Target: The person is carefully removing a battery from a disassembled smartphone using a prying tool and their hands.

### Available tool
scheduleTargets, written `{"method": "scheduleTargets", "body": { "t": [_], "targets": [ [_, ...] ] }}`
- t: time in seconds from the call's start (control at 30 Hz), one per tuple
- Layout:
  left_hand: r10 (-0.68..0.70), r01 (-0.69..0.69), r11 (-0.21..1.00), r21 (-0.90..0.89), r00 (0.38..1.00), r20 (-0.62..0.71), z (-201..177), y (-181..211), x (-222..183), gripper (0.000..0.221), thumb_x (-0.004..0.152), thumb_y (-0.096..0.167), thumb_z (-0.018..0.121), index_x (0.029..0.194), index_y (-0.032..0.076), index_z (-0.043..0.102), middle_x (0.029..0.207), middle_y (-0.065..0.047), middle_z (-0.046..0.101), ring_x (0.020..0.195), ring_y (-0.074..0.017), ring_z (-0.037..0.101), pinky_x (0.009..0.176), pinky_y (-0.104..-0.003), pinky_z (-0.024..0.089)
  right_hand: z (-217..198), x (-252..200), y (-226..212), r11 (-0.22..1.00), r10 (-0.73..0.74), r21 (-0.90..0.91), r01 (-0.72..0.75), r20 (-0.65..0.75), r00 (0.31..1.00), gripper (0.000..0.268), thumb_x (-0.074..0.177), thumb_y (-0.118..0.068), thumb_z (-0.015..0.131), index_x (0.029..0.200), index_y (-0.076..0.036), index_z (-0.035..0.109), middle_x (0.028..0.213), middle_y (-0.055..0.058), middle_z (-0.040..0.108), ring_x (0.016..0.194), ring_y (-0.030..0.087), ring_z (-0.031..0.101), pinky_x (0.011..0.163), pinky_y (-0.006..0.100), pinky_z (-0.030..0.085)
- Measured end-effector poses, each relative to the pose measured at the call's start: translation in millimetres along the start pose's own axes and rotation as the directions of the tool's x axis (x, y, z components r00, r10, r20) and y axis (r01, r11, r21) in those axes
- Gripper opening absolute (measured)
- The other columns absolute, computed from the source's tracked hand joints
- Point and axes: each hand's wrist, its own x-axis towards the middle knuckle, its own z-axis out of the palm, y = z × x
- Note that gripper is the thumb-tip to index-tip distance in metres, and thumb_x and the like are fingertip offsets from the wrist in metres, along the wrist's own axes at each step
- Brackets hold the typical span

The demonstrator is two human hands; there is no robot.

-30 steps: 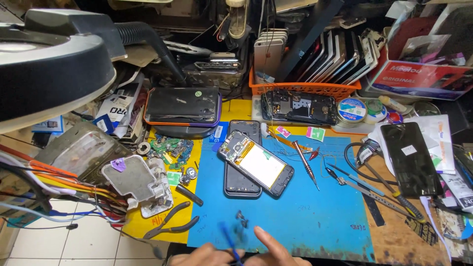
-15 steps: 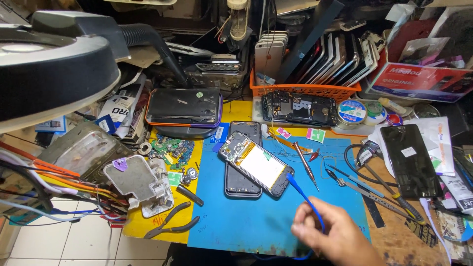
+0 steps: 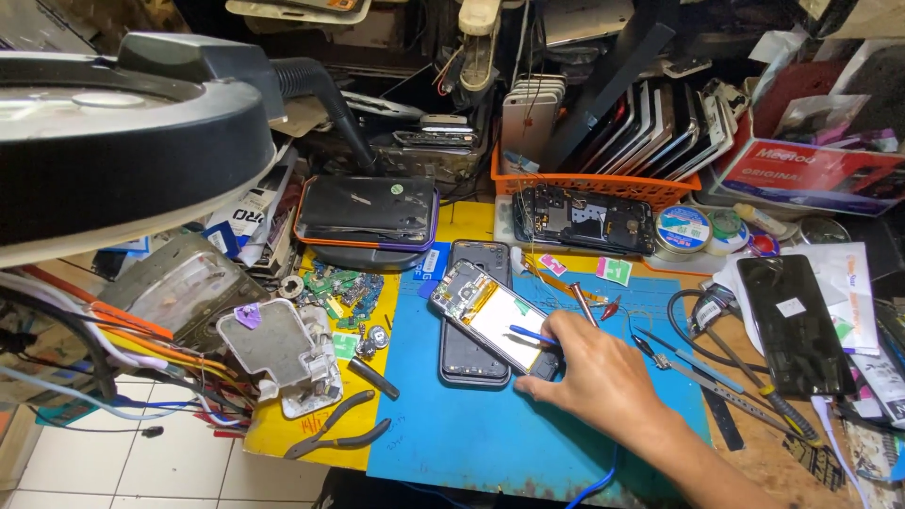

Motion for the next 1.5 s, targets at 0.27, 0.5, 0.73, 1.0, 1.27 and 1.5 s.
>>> {"method": "scheduleTargets", "body": {
  "t": [0.27, 0.5, 0.73, 1.0, 1.27, 1.5],
  "targets": [
    [-0.179, 0.229, 0.911, 0.344, 0.969, -0.171, 17, 10, 74, 0.027, 0.095, 0.021, 0.065, 0.116, 0.006, 0.075, 0.091, -0.011, 0.082, 0.07, -0.0155, 0.074, 0.057, -0.025, 0.059, 16, 4, 18, 0.719, 0.082, 0.694, -0.028, -0.045, 0.996, 0.04, 0.07, -0.031, 0.093, 0.085, -0.015, 0.059, 0.077, -0.003, 0.058, 0.061, 0.011, 0.048, 0.056, 0.028, 0.04],
    [0.281, -0.28, 0.956, -0.09, 0.96, -0.002, 56, 9, 173, 0.084, 0.073, 0.042, 0.081, 0.141, 0.006, 0.048, 0.127, -0.011, 0.063, 0.122, -0.0204, 0.061, 0.106, -0.032, 0.047, 8, -5, 6, 0.136, -0.113, 0.975, 0.177, -0.162, 0.98, 0.046, 0.074, -0.024, 0.087, 0.089, -0.014, 0.045, 0.112, 0.012, 0.076, 0.074, 0.015, 0.045, 0.062, 0.025, 0.041],
    [0.391, -0.445, 0.847, -0.291, 0.892, -0.226, 87, 46, 215, 0.05, 0.08, 0.023, 0.074, 0.123, 0.008, 0.052, 0.109, -0.02, 0.072, 0.069, -0.0236, 0.072, 0.071, -0.035, 0.06, -25, 10, 3, 0.329, -0.095, 0.886, 0.326, -0.313, 0.945, 0.036, 0.093, -0.047, 0.059, 0.099, -0.013, 0.051, 0.134, 0.018, 0.075, 0.061, 0.015, 0.077, 0.072, 0.032, 0.063],
    [0.229, -0.231, 0.692, -0.684, 0.969, -0.095, 77, 51, 240, 0.051, 0.09, 0.053, 0.06, 0.107, 0.005, 0.06, 0.065, -0.003, 0.049, 0.053, -0.0138, 0.047, 0.05, -0.028, 0.039, -25, 11, 2, 0.761, -0.129, 0.353, 0.544, -0.74, 0.661, 0.032, 0.097, -0.025, 0.067, 0.125, -0.011, 0.071, 0.084, 0.003, 0.066, 0.069, 0.013, 0.058, 0.065, 0.028, 0.048],
    [0.11, -0.088, 0.693, -0.716, 0.994, -0.015, 79, 49, 231, 0.059, 0.09, 0.059, 0.058, 0.105, 0.002, 0.059, 0.066, -0.004, 0.049, 0.054, -0.0137, 0.047, 0.05, -0.028, 0.042, -21, 4, -10, 0.734, -0.276, 0.157, 0.66, -0.82, 0.502, 0.014, 0.092, -0.02, 0.073, 0.1, -0.008, 0.075, 0.081, 0.004, 0.072, 0.057, 0.016, 0.054, 0.055, 0.029, 0.045],
    [0.103, -0.097, 0.694, -0.713, 0.994, -0.035, 79, 45, 233, 0.057, 0.09, 0.058, 0.059, 0.106, 0.003, 0.059, 0.066, -0.004, 0.05, 0.054, -0.0142, 0.049, 0.051, -0.029, 0.043, -23, 1, -12, 0.769, -0.331, 0.039, 0.639, -0.83, 0.449, 0.007, 0.088, -0.016, 0.075, 0.09, -0.009, 0.074, 0.071, 0.004, 0.066, 0.057, 0.019, 0.058, 0.053, 0.031, 0.044]
  ]
}}
